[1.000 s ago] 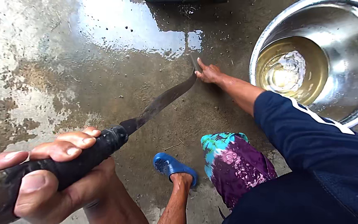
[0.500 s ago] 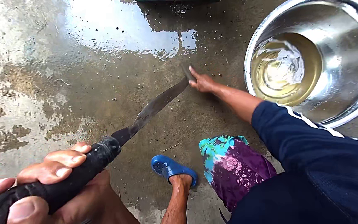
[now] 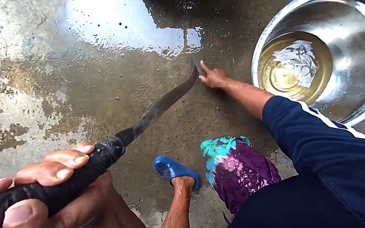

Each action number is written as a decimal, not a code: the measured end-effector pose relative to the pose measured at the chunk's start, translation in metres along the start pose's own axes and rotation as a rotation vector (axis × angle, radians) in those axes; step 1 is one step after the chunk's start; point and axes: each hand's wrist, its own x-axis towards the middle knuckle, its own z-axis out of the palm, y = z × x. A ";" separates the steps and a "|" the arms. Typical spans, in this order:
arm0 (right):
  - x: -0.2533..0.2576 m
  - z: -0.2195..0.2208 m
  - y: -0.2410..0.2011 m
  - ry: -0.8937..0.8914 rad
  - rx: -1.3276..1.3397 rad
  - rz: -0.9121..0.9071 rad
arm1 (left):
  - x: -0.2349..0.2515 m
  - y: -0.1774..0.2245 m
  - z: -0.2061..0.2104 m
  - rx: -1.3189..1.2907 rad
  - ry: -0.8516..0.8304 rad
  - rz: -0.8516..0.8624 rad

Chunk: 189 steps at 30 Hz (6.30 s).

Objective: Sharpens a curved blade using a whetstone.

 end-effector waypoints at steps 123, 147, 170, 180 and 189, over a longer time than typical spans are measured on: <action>-0.126 0.007 -0.103 -0.008 0.286 -0.298 | -0.028 0.012 0.069 0.238 0.636 0.041; -0.187 0.009 -0.120 -0.231 0.301 -0.703 | -0.068 0.008 0.016 0.136 0.554 0.016; -0.183 0.015 -0.109 -0.134 0.310 -0.677 | -0.079 0.025 0.049 0.131 0.446 0.084; -0.183 -0.008 -0.131 -0.104 0.313 -0.790 | -0.070 0.023 0.052 0.157 0.421 0.079; -0.155 0.025 -0.082 -0.187 0.353 -0.516 | -0.070 0.024 0.030 0.074 0.307 0.050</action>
